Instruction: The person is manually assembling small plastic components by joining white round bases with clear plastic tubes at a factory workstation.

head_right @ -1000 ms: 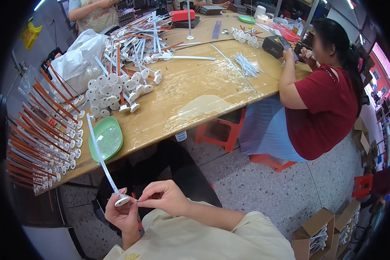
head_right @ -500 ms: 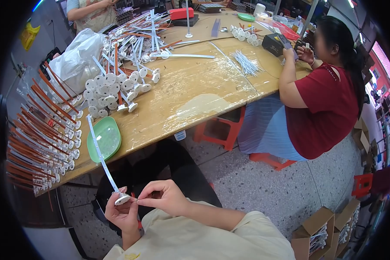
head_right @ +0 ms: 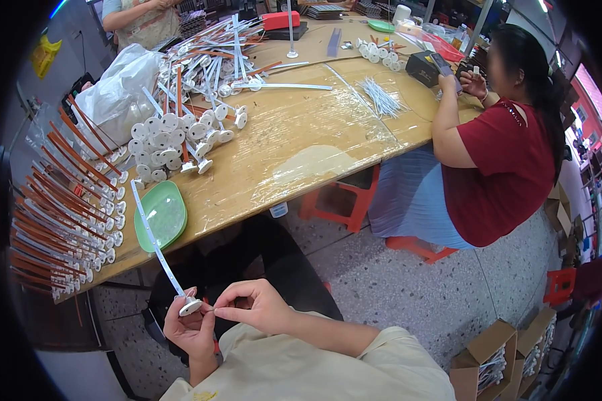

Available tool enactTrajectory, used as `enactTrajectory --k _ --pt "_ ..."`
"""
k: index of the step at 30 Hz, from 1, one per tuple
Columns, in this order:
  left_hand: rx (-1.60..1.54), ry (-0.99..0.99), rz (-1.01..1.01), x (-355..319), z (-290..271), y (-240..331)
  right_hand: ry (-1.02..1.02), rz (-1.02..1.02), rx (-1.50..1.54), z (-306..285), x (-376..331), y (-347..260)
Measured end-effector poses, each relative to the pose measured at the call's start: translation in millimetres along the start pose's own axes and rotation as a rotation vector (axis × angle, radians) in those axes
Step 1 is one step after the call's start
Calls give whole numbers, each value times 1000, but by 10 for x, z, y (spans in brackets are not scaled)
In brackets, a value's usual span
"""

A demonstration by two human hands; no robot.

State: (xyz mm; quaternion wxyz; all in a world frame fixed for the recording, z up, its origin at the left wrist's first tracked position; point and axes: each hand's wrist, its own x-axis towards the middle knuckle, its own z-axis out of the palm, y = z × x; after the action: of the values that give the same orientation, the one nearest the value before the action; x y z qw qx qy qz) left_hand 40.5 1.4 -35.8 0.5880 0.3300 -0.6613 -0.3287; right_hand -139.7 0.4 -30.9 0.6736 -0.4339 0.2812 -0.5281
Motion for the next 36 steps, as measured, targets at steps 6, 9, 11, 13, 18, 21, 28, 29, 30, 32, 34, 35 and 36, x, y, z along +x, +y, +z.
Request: enactTrajectory --k 6,9,11,13,18,21,28,29,30,32,34,35,36 --pt "7 39 -25 -8 11 24 5 -2 -12 14 -3 -34" --pt "12 61 -37 -10 11 112 31 -8 -44 66 -61 -72" --pt "8 61 -30 -14 -4 182 39 -50 -104 113 -97 -134" --pt "1 69 21 0 19 251 44 -20 -289 160 -169 -273" --pt "-82 10 74 -50 -7 460 110 -223 -464 360 -374 -364" --pt "-102 -39 91 -16 -69 484 156 -306 -528 464 -436 -364" --pt "-136 -101 73 167 -109 543 119 -257 -607 554 -290 -572" --pt "-161 -20 41 224 -83 549 119 -249 -608 554 -213 -602" --pt "-185 61 8 295 -75 544 101 -242 -608 546 -125 -634" --pt "-150 47 -5 470 -129 494 91 -227 -603 509 82 -685" --pt "-104 42 -28 682 -155 455 78 -314 -634 455 314 -716" --pt "-77 34 -13 790 -170 412 85 -304 -627 415 432 -755" --pt "-49 23 3 902 -193 359 39 -332 -631 368 561 -815"
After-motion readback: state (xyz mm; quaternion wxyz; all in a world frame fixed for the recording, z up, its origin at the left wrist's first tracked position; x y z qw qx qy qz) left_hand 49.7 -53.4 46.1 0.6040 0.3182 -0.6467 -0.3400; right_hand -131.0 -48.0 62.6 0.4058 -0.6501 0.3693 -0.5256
